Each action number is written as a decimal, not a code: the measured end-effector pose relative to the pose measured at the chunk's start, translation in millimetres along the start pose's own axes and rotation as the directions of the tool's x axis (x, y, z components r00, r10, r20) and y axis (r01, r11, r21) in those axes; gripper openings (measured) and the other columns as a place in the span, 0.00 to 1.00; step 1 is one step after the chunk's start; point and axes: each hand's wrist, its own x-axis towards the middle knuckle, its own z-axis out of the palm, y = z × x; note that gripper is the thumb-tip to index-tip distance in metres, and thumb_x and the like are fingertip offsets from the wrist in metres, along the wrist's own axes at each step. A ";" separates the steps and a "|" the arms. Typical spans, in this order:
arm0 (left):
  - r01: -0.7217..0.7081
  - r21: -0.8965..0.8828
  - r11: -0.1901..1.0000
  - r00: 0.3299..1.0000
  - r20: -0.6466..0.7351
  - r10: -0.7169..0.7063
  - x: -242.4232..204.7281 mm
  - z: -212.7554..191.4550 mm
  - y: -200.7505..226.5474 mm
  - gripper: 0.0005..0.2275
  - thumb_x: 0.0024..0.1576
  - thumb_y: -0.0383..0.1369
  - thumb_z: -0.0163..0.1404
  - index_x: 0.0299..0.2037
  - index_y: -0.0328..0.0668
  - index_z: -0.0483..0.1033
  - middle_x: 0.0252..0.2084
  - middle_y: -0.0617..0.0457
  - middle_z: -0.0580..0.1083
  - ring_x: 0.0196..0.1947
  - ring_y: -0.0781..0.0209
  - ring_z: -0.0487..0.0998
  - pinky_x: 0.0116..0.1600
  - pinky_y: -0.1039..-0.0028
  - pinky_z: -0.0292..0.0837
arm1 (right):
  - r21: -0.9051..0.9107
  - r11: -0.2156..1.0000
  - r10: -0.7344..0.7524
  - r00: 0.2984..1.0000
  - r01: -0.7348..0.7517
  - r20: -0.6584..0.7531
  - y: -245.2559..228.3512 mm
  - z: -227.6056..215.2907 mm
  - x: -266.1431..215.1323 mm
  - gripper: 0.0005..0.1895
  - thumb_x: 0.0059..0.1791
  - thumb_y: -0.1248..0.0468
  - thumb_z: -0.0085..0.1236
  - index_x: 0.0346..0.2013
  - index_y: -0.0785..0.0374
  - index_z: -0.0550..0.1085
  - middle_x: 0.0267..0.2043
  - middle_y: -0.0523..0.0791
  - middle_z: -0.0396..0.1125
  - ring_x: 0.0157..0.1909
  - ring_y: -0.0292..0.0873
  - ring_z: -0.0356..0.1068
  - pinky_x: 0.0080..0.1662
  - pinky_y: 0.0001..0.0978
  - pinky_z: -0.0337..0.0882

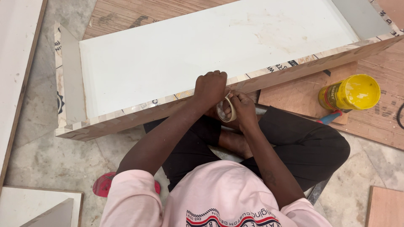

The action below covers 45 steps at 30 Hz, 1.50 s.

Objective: The person sits on the floor and applies masking tape along the edges of a white wooden furniture panel. They carefully align and press the tape onto the side and top edges of the panel, smoothing it down with their fingers.

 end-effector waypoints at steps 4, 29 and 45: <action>-0.007 0.029 1.000 1.000 -0.009 0.007 2.1 2.9 2.3 0.16 0.51 0.41 0.63 0.38 0.38 0.75 0.37 0.48 0.77 0.39 0.54 0.80 0.37 0.63 0.75 | -0.172 0.985 -0.007 0.999 -0.002 -0.051 5.7 3.9 6.9 0.11 0.55 0.61 0.50 0.42 0.67 0.75 0.23 0.44 0.71 0.20 0.34 0.70 0.23 0.25 0.69; -0.227 -0.365 0.903 0.940 -0.324 0.105 -78.2 -43.7 -2.4 0.24 0.48 0.41 0.67 0.49 0.36 0.73 0.44 0.46 0.74 0.45 0.50 0.77 0.47 0.61 0.72 | 0.079 0.988 -0.143 0.977 0.131 0.162 31.3 -15.4 -59.4 0.24 0.54 0.68 0.53 0.63 0.67 0.60 0.37 0.49 0.72 0.37 0.39 0.74 0.41 0.30 0.76; 0.000 -0.503 0.864 0.924 -0.331 -0.193 -90.9 -34.4 -19.7 0.09 0.60 0.34 0.55 0.32 0.39 0.73 0.34 0.52 0.72 0.37 0.57 0.74 0.41 0.65 0.70 | -0.124 0.976 -0.166 0.981 0.179 0.103 -21.4 48.2 -70.3 0.28 0.55 0.63 0.53 0.69 0.64 0.58 0.29 0.47 0.72 0.31 0.35 0.73 0.35 0.26 0.75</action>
